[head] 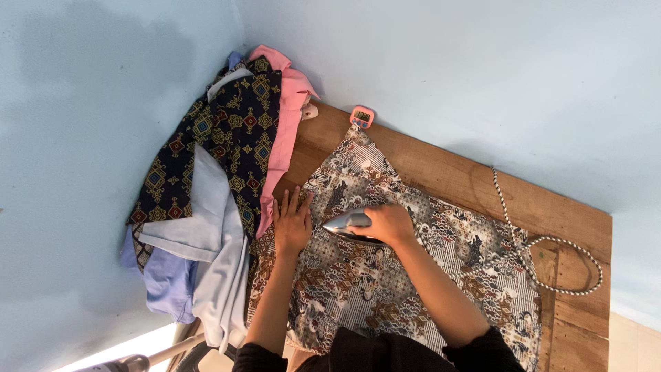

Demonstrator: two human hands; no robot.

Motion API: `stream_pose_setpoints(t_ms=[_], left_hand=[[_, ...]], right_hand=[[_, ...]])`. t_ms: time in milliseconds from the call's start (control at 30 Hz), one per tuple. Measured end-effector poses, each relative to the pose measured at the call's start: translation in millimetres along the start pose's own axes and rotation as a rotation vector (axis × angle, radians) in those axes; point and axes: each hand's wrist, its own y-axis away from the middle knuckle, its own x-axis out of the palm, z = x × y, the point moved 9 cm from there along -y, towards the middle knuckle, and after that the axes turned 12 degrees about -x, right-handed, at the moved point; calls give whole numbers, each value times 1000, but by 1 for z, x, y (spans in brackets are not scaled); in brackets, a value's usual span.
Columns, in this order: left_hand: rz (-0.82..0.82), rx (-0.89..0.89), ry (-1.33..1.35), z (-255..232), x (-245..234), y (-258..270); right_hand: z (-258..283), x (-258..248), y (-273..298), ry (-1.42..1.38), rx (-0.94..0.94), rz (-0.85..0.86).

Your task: The person irons a patterned garment on a wooden table using a handheld iron. They smooth the fabric with one hand while moving the iron with the other, then fold the garment into a compact stack.

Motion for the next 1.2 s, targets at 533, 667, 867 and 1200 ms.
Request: stream_pose_setpoints(t_ms=[533, 667, 867, 1200], left_hand=[[0, 45, -30, 3, 5, 0], [1, 64, -175, -10, 1, 0], [134, 120, -509, -84, 27, 39], [465, 96, -329, -108, 70, 79]], right_hand=[[-109, 45, 203, 90, -42, -218], [-150, 51, 277, 99, 151, -220], [-121, 32, 253, 156, 49, -430], [-75, 43, 185, 60, 53, -277]])
